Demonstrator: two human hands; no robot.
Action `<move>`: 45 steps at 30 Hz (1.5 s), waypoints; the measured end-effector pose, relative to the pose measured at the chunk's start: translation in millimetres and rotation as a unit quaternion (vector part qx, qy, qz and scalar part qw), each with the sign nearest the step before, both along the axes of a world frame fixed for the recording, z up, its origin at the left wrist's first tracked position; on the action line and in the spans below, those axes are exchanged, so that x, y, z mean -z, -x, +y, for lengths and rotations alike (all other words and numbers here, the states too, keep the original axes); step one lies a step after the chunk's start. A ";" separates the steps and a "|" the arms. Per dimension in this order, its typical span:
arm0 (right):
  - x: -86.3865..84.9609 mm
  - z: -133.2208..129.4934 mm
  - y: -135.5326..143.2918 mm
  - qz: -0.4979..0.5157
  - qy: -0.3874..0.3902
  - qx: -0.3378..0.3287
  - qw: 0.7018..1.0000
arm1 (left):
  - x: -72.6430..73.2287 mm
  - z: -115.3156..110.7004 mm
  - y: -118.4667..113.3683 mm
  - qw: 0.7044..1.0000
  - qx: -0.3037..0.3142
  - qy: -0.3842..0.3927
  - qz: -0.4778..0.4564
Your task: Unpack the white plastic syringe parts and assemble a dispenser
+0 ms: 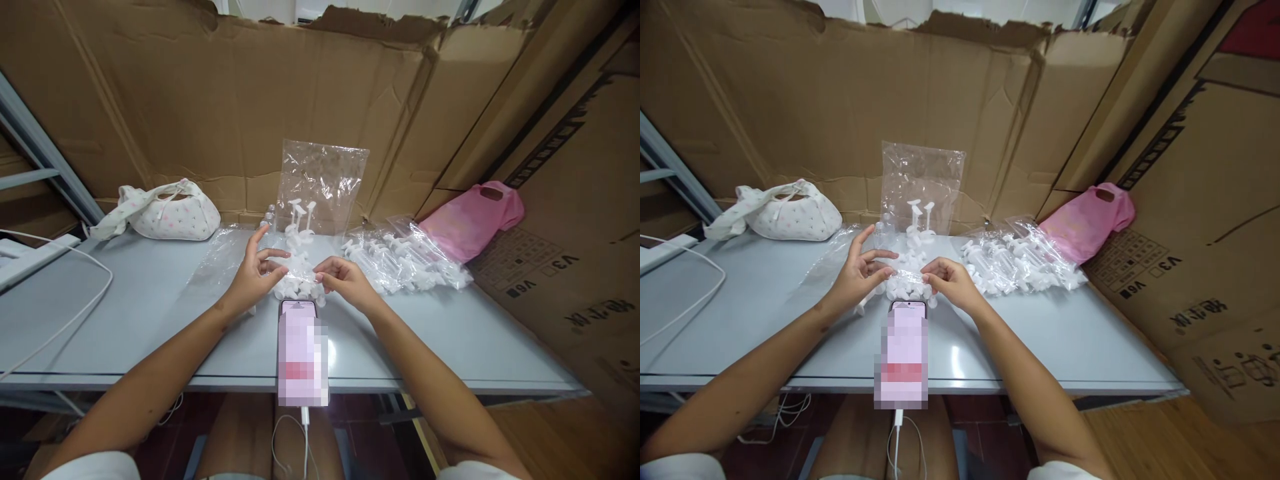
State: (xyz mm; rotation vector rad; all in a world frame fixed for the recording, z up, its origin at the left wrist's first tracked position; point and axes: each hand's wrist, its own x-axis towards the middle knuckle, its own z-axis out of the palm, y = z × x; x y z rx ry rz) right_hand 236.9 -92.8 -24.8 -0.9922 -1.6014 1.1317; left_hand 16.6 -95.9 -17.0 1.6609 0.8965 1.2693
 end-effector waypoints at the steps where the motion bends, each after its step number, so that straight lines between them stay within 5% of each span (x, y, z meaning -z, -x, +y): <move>1: 0.1 -0.9 1.0 -0.005 -0.002 0.002 1.000 | 0.3 -0.7 -1.4 1.000 -0.002 0.007 -0.007; 7: 1.4 -6.0 8.6 -0.022 -0.039 0.011 0.999 | 2.0 -6.5 -11.1 0.999 -0.034 0.016 -0.032; 17: 0.0 -4.9 10.8 0.033 0.001 0.003 0.999 | -1.8 -6.6 -9.1 0.999 -0.027 -0.037 0.004; 28: -4.3 -7.2 5.7 0.049 -0.015 -0.007 0.999 | -2.0 -1.0 -1.5 0.999 0.002 -0.011 -0.032; 38: -3.4 -0.7 -4.3 0.033 -0.035 0.031 0.998 | -7.5 3.4 13.4 0.997 -0.031 -0.027 0.063; 45: -2.0 -6.9 1.1 -0.020 -0.014 -0.038 0.999 | -11.5 10.7 14.6 0.993 -0.092 -0.058 -0.040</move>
